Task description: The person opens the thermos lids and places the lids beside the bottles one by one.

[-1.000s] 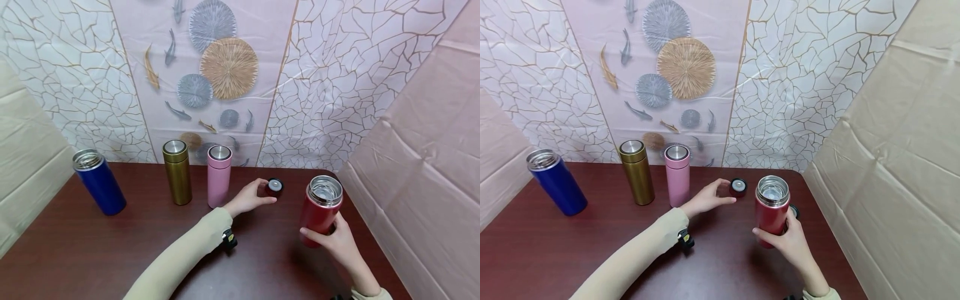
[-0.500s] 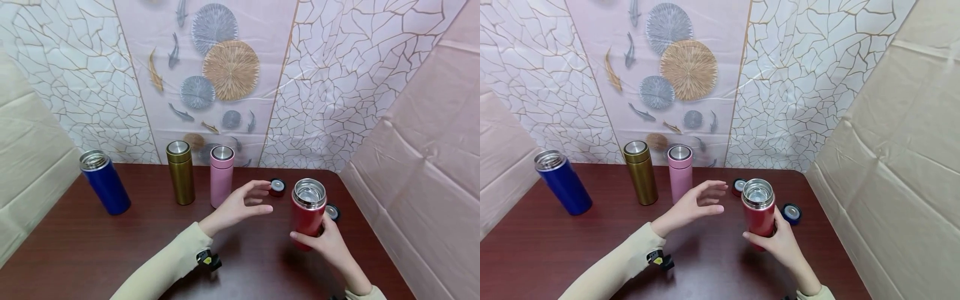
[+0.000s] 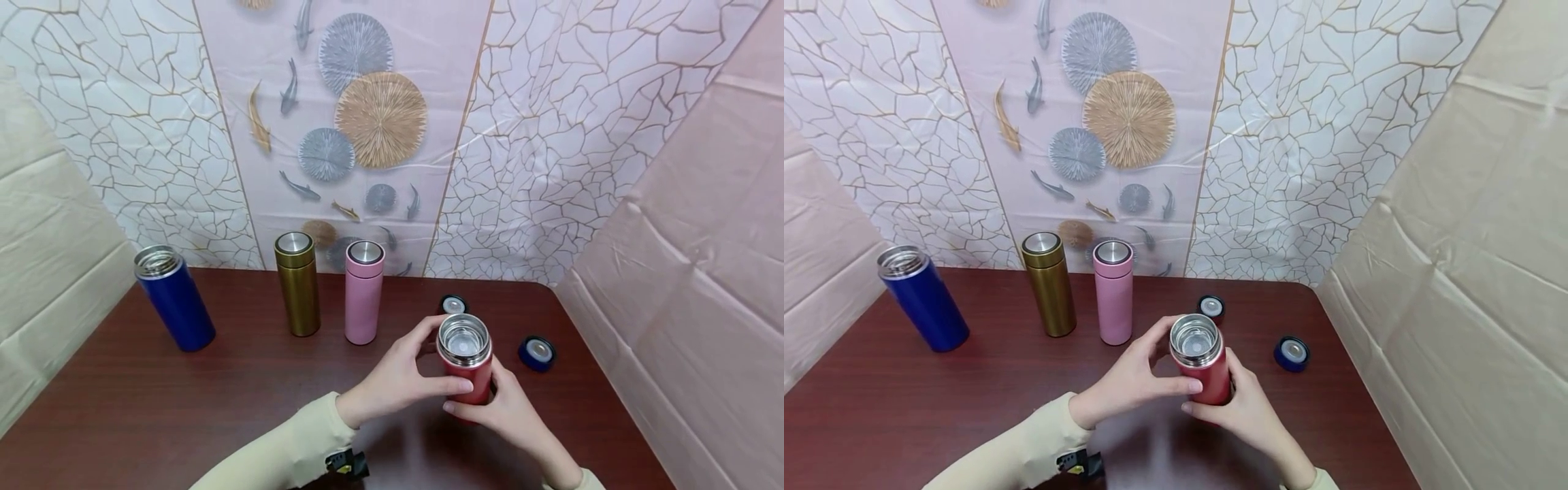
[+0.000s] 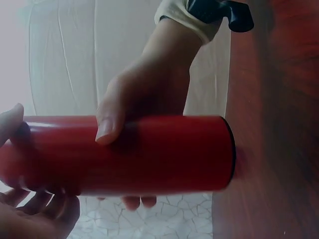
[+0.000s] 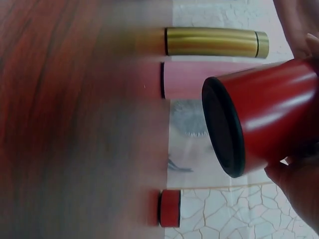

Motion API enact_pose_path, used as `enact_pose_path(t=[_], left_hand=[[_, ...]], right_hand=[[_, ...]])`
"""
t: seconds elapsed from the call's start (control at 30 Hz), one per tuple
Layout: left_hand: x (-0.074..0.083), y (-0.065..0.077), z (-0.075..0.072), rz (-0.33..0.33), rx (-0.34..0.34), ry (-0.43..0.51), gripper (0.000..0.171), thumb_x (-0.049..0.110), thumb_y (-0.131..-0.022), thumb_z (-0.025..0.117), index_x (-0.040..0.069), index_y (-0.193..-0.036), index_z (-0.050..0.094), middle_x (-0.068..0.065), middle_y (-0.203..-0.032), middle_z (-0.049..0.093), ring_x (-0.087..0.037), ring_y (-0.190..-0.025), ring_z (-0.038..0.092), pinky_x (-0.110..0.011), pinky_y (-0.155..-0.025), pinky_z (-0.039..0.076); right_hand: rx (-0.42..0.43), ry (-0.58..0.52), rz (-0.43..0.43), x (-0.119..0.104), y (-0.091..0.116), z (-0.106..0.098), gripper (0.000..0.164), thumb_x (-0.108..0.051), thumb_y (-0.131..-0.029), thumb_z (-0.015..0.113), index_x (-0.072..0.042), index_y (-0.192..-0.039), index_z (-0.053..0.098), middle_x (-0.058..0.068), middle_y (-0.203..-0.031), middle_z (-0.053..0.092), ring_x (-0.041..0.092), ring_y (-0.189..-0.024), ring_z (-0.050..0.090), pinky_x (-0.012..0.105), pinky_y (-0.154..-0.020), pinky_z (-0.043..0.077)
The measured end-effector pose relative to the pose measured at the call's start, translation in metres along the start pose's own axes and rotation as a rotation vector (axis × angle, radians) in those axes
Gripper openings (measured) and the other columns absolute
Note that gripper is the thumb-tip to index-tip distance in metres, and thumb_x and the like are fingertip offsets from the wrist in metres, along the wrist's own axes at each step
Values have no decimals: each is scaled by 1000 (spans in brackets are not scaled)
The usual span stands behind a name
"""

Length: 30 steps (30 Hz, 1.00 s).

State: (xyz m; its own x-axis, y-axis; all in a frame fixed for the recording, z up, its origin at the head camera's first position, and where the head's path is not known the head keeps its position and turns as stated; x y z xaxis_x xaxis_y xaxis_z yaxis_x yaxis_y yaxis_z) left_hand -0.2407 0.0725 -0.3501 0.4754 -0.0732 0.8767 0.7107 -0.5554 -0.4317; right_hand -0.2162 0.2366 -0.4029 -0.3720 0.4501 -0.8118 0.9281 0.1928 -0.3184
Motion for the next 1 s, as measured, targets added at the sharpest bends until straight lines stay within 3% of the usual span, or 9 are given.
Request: enact_pose_path(t=[0.4, 0.73, 0.87, 1.0], left_hand=[[3, 10, -10, 1, 72, -29, 70, 22, -79, 87, 33, -139, 52, 15, -129, 62, -10, -111, 64, -36, -101, 46], [11, 17, -24, 15, 89, -50, 73, 21, -77, 89, 33, -140, 54, 12, -126, 65, -13, -108, 65, -39, -101, 46], [17, 22, -35, 23, 110, -93, 75, 21, -75, 90, 33, -140, 54, 13, -125, 65, -13, -107, 64, -38, -98, 48], [26, 30, -55, 34, 165, -129, 76, 20, -73, 92, 30, -139, 56, 11, -122, 66, -14, -106, 64, -36, -94, 50]], right_hand=[[-98, -44, 6, -3, -3, 17, 68, -21, -74, 91, -20, -131, 55, -4, -120, 68, 14, -105, 65, 29, -90, 52], [-175, 14, -59, -7, -7, 24, 77, -22, -76, 89, -26, -142, 49, -6, -136, 59, 15, -121, 57, 32, -101, 46], [-205, -22, -108, -8, -8, 26, 82, -20, -79, 88, -27, -147, 43, -3, -137, 59, 17, -121, 59, 34, -100, 48], [-219, -96, -136, -7, -10, 26, 73, -15, -86, 82, -22, -147, 42, 1, -130, 62, 20, -115, 62, 34, -97, 50]])
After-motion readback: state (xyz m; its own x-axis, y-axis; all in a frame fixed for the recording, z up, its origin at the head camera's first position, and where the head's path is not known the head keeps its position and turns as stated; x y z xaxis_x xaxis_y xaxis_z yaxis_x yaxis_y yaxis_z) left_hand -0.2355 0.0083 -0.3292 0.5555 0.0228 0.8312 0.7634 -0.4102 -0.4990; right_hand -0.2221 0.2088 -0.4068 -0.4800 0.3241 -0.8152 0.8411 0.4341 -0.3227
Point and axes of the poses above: each hand's wrist, its own y-axis away from the middle knuckle, its own z-axis out of the palm, x = y × z, the point moved 7 cm from there along -y, towards the middle knuckle
